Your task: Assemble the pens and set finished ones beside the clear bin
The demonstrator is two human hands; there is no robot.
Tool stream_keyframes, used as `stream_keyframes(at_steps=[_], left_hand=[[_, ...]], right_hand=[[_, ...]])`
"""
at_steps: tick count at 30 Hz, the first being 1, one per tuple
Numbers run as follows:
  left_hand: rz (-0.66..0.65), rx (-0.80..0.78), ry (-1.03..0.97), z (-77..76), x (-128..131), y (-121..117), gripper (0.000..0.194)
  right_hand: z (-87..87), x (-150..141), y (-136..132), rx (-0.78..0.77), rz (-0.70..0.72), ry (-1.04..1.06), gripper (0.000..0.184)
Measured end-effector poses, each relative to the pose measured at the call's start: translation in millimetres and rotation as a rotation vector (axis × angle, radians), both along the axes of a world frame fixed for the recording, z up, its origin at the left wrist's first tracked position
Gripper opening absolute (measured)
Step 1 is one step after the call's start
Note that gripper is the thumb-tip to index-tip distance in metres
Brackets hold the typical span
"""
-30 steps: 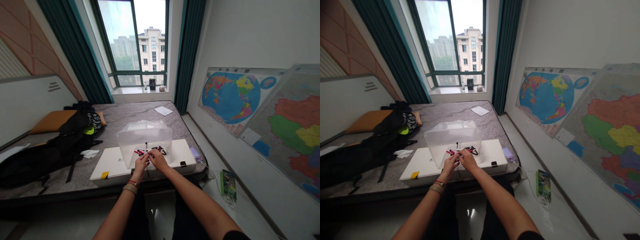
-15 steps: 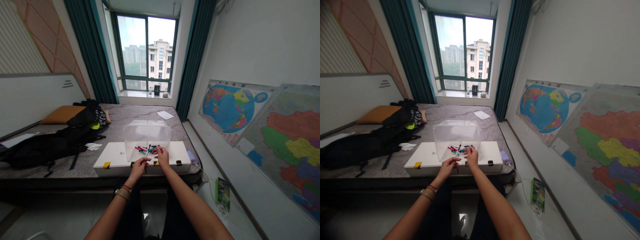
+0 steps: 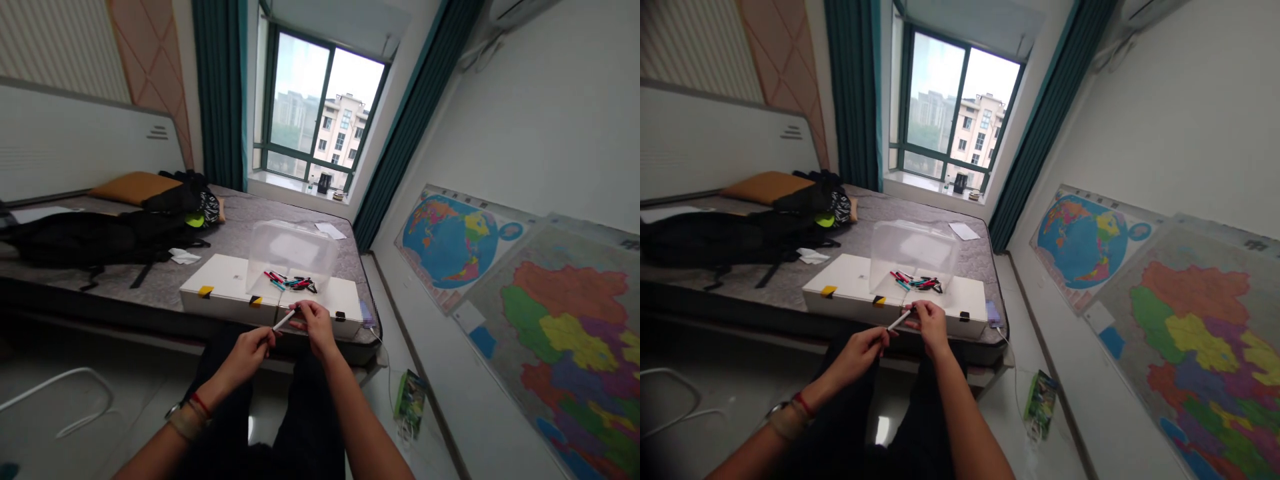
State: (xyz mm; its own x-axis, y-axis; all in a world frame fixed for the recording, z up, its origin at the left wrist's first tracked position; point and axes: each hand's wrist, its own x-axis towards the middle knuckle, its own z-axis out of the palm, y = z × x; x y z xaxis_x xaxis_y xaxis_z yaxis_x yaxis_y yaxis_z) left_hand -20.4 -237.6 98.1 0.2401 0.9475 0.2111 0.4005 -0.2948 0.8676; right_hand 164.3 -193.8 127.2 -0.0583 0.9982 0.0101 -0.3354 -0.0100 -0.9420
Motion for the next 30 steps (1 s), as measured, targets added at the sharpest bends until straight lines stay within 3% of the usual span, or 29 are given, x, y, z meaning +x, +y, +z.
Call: stream_keyframes(at_steps=[6, 9, 11, 14, 18, 23, 27, 30], left_hand=[[0.061, 0.006, -0.039, 20.0, -17, -40, 0.014], [0.099, 0.043, -0.043, 27.8, -23, -52, 0.029], [0.115, 0.109, -0.006, 30.7, -26, -56, 0.038], [0.089, 0.218, 0.059, 31.4, -31, -59, 0.033], [0.066, 0.242, 0.087, 29.9, -33, -62, 0.031], [0.053, 0.243, 0.044, 32.0, -23, -61, 0.03], [0.042, 0.237, 0.017, 33.0, -15, -55, 0.029], [0.056, 0.202, -0.016, 28.5, -13, -52, 0.029]], right_hand=[[15.3, 9, -34, 0.095, 0.107, -0.166, 0.039], [17.0, 14, -48, 0.131, 0.168, -0.251, 0.039], [14.4, 16, -56, 0.167, 0.152, -0.334, 0.039], [6.4, 16, -67, 0.222, 0.061, -0.459, 0.043], [-6.9, 14, -72, 0.25, 0.061, -0.541, 0.058], [-22.6, 13, -68, 0.213, -0.046, -0.462, 0.068], [-29.9, 11, -65, 0.12, -0.066, -0.272, 0.062], [-31.2, 13, -67, 0.14, -0.067, -0.2, 0.055]])
